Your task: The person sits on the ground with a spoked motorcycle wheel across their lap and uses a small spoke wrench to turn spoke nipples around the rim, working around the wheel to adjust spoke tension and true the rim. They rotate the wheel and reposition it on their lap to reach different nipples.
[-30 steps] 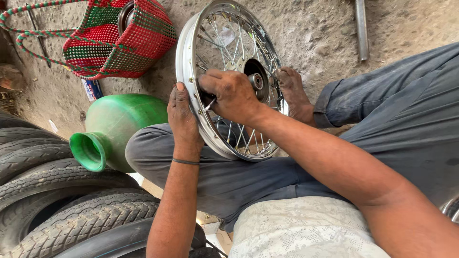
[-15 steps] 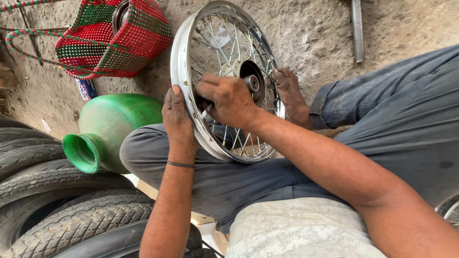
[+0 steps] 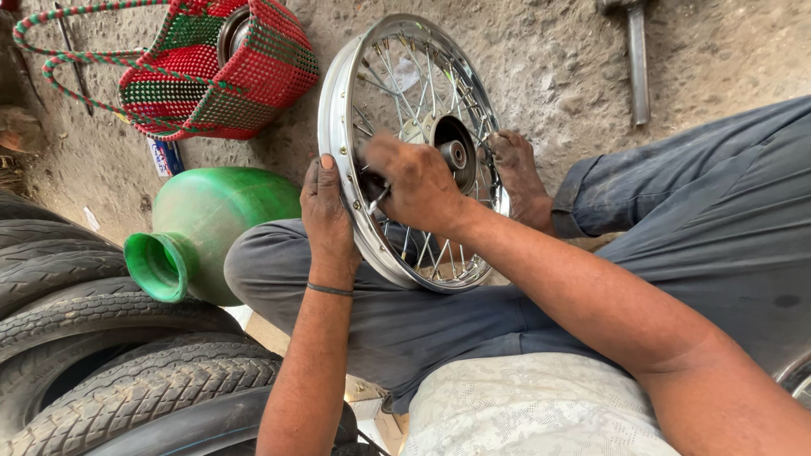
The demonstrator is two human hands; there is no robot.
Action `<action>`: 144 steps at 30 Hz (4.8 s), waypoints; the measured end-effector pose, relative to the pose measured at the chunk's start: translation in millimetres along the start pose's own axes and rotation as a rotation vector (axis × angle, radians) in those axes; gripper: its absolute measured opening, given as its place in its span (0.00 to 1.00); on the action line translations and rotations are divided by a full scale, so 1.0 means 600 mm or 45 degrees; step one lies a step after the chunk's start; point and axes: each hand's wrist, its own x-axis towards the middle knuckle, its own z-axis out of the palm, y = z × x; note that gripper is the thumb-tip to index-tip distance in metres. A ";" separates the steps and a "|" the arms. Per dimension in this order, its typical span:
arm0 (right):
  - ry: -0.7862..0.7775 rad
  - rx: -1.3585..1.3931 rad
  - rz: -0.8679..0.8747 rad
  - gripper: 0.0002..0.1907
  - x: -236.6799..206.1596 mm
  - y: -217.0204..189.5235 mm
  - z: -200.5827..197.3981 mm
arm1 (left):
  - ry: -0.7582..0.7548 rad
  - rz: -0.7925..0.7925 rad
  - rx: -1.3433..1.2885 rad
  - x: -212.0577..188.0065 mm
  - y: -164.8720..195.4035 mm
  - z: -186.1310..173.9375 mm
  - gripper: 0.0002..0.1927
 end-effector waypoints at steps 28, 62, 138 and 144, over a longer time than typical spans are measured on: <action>-0.296 0.022 0.467 0.18 0.043 -0.032 -0.097 | -0.055 -0.086 -0.218 -0.001 -0.014 -0.011 0.16; -0.291 0.052 0.407 0.11 0.077 0.010 -0.090 | -0.091 -0.108 -0.297 -0.001 -0.011 -0.003 0.12; -0.513 0.081 0.343 0.18 0.008 -0.002 0.019 | 0.045 0.052 0.080 -0.029 -0.024 -0.034 0.22; -0.764 0.022 0.575 0.11 0.023 0.050 -0.038 | 0.061 0.049 0.173 -0.032 -0.020 -0.028 0.21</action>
